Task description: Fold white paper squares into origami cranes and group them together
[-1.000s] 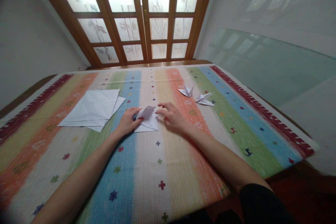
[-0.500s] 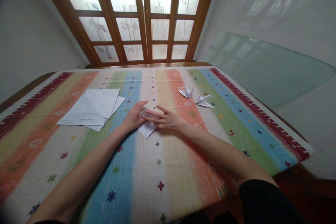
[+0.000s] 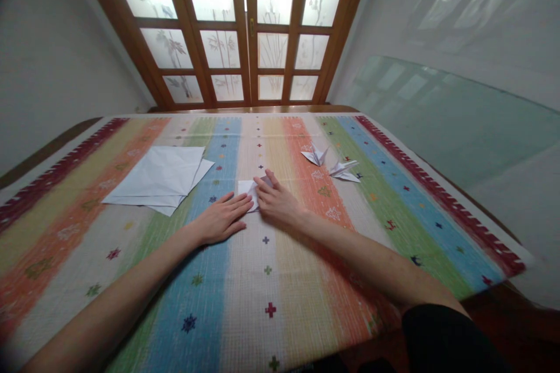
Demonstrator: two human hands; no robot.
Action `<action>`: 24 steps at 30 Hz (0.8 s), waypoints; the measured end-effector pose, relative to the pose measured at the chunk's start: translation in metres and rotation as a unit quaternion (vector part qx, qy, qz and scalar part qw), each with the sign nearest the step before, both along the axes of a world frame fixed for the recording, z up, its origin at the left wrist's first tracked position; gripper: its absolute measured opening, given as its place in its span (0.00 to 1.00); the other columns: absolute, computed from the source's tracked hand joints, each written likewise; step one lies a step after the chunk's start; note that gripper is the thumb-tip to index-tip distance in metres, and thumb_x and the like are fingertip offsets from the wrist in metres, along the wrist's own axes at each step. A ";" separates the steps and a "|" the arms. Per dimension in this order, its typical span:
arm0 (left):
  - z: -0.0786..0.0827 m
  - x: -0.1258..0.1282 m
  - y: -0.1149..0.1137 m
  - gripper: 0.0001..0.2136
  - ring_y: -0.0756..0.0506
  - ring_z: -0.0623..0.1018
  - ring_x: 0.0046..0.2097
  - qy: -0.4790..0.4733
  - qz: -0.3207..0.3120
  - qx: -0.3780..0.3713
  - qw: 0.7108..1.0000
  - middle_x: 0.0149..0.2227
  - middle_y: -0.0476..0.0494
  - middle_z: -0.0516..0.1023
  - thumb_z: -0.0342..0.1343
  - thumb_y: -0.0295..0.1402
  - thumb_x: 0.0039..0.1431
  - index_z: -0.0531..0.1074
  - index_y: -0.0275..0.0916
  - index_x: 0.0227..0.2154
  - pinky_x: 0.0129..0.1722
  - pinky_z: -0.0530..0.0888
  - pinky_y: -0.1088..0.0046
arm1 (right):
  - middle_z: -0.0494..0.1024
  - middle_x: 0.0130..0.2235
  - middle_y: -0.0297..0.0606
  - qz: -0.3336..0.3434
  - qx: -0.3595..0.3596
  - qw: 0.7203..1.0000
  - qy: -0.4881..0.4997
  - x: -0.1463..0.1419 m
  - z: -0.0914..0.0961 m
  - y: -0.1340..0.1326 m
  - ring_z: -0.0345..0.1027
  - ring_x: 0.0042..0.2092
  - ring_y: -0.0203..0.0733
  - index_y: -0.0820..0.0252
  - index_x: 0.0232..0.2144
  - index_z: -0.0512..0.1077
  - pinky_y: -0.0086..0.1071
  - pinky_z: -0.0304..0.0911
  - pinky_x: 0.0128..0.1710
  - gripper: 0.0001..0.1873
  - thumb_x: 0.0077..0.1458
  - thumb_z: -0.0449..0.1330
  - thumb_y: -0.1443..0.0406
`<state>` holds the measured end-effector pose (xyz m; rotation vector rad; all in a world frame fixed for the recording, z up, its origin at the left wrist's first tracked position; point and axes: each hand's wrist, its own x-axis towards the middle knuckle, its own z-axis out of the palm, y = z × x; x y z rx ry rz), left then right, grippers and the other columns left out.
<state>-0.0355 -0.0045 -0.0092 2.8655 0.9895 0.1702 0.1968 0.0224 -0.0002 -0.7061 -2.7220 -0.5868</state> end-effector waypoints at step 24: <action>0.003 -0.005 -0.005 0.28 0.38 0.60 0.66 -0.020 0.003 -0.026 0.999 0.64 0.34 0.62 0.47 0.48 0.64 0.61 0.37 0.60 0.64 0.55 0.54 | 0.69 0.58 0.42 -0.038 -0.064 0.977 0.201 0.015 -0.015 0.015 0.54 0.64 0.53 0.51 0.53 0.67 0.60 0.40 0.65 0.20 0.59 0.59 0.56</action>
